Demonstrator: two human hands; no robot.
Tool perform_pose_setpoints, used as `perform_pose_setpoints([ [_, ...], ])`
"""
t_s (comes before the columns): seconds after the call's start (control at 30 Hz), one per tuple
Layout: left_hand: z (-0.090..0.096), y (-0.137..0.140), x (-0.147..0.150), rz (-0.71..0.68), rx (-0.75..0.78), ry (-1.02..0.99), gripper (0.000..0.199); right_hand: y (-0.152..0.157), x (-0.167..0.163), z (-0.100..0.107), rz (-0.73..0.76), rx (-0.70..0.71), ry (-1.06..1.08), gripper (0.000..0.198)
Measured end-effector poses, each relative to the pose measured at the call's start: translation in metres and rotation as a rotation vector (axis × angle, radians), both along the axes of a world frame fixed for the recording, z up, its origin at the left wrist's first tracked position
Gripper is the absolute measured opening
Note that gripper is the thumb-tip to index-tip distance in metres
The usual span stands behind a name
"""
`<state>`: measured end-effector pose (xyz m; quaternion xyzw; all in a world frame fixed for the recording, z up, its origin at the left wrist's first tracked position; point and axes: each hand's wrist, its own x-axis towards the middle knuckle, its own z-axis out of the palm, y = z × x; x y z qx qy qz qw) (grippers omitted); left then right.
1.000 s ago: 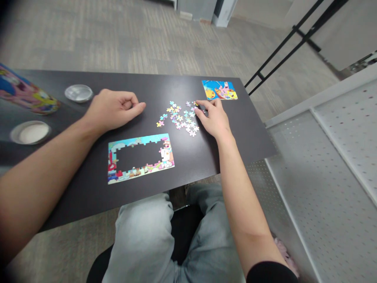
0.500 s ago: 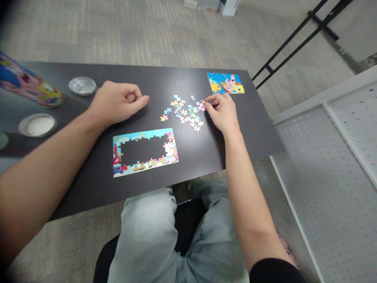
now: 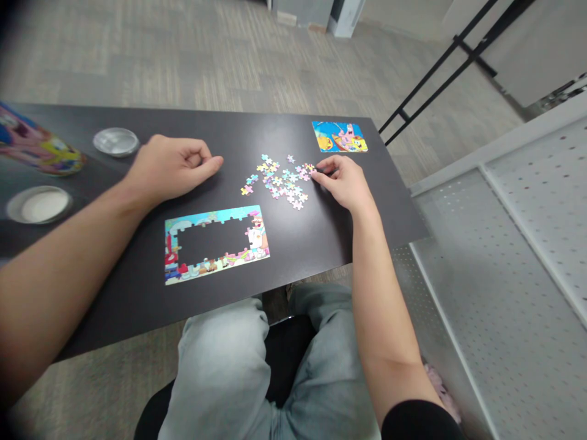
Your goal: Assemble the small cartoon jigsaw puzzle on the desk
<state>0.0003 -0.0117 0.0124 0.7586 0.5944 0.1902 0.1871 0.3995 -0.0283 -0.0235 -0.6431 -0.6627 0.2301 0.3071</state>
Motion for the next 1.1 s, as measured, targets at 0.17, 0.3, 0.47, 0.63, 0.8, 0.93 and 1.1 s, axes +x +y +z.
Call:
perform_pose_setpoints([
  [0.17, -0.012, 0.009, -0.005, -0.02, 0.042, -0.027, 0.031, -0.003, -0.002, 0.006, 0.017, -0.028, -0.026, 0.025],
  [0.3, -0.016, 0.011, -0.007, -0.011, 0.045, -0.042, 0.031, -0.006, -0.003, 0.009, 0.017, -0.062, -0.006, 0.022],
  [0.47, -0.013, 0.009, -0.006, -0.018, 0.041, -0.036, 0.032, -0.005, -0.014, 0.006, 0.02, 0.056, -0.052, 0.016],
  [0.63, -0.015, 0.008, -0.006, -0.022, 0.05, -0.027, 0.032, -0.001, -0.03, 0.003, 0.05, 0.13, -0.118, 0.019],
  [0.8, -0.013, 0.006, -0.006, -0.03, 0.022, -0.042, 0.032, 0.0, -0.033, 0.003, 0.061, 0.074, -0.106, 0.012],
  [0.93, -0.009, 0.004, -0.005, -0.028, 0.01, -0.052, 0.033, 0.0, -0.035, 0.002, 0.041, 0.045, -0.056, 0.015],
  [1.1, -0.01, 0.005, -0.005, -0.03, 0.014, -0.057, 0.037, -0.002, -0.037, 0.001, 0.036, -0.003, 0.043, 0.019],
])
